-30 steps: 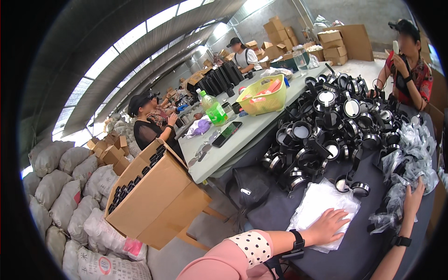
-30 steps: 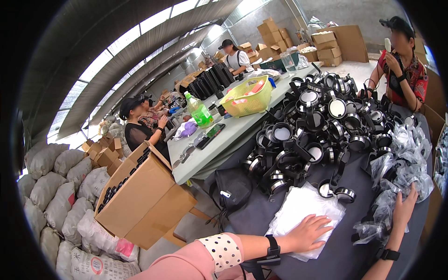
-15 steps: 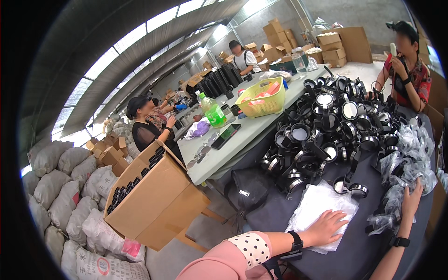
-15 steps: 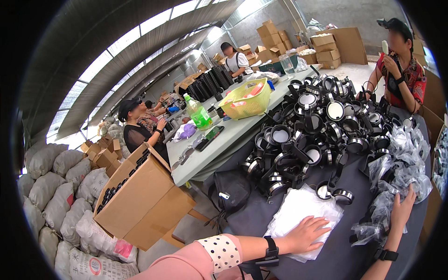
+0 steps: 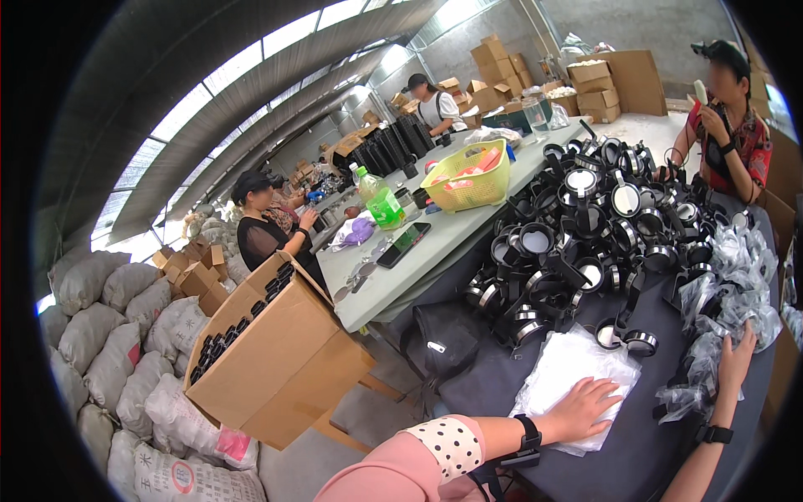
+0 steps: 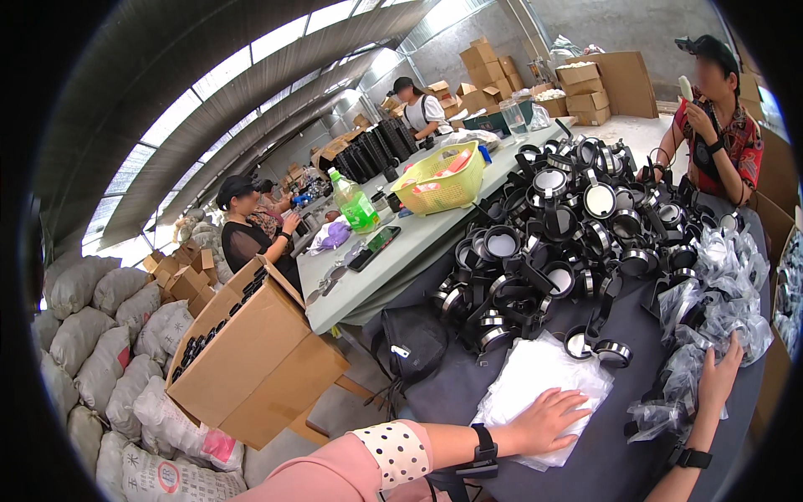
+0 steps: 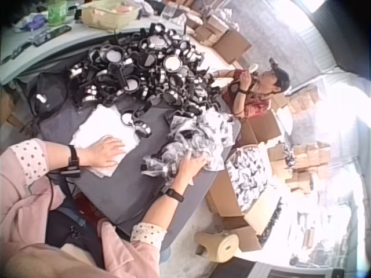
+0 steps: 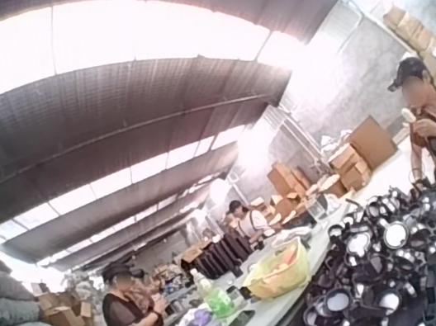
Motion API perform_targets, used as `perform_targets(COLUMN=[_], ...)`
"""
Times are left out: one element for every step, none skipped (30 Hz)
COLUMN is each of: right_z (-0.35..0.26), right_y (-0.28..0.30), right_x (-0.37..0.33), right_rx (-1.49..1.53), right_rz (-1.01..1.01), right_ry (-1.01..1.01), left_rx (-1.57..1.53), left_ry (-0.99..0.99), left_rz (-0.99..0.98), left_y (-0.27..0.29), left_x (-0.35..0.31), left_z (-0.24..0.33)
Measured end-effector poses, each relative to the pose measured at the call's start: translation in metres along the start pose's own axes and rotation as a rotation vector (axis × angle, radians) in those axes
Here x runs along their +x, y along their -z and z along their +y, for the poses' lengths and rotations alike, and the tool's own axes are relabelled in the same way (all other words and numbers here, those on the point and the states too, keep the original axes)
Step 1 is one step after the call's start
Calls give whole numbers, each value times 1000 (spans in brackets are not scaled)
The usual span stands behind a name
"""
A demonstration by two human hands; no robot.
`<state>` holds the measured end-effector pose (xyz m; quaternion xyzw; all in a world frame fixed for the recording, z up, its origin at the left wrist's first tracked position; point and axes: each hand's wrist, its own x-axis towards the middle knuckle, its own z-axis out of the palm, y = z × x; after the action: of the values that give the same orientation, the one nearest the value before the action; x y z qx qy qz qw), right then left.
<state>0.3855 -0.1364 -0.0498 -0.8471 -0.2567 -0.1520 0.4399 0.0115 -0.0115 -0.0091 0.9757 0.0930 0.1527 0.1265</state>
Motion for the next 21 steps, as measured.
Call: perform_targets(right_z=[1, 1, 1, 1, 0, 0, 0, 0, 2, 7, 8, 9, 10, 9, 8, 7, 5, 5, 4, 3, 1], right_y=[0, -1, 0, 0, -1, -1, -1, -1, -2, -4, -5, -5, -5, -5, -5, -4, -4, -3, -3, -2, -1], right_x=[0, 0, 0, 1, 1, 1, 1, 1, 1, 2, 2, 2, 2, 3, 3, 2, 2, 2, 2, 1, 1], right_rx=[-5, -10, -10, -8, -6, -6, -4, -4, -5, -16, -27, -27, -27, -26, -27, -28, -28, -28, -20, -14, -14], right_rz=[1, 1, 1, -1, -4, -5, -5, -4, -4, 5, 14, 14, 11, 7, 7, 10, 12, 11, 4, -3, -4], right_ry=[4, 8, 8, 5, 3, 4, -3, -10, -9, -2, 6, 6, 10, 14, 15, 16, 18, 19, 14, 9, 10], left_rx=[0, -3, -6, -7, -4, -1, -1, -2, -3, -4, 3, 10, 10, 10, 10, 10, 10, 9, 10, 9, 7], left_ry=[0, 2, 5, 5, 5, 5, 6, 3, 1, 1, -3, -8, -8, -8, -8, -8, -7, -6, -5, -5, -6], left_rz=[0, -2, -3, -2, -4, -5, -4, 0, 5, 6, 9, 12, 13, 14, 14, 15, 12, 9, 10, 11, 11], left_y=[0, 0, 0, 0, 0, 0, 0, 0, 0, 0, -1, -1, -2, -2, -1, -1, -1, 0, 0, 0, 0], left_x=[0, 0, 0, 0, 0, 0, 0, 0, 0, 0, 0, 0, -1, -1, -1, -1, -1, -1, -1, -1, -1], left_z=[0, 0, 0, 0, 0, 0, 0, 0, 0, 0, 0, 0, -1, -1, -1, -1, -1, -1, 0, 0, 0])
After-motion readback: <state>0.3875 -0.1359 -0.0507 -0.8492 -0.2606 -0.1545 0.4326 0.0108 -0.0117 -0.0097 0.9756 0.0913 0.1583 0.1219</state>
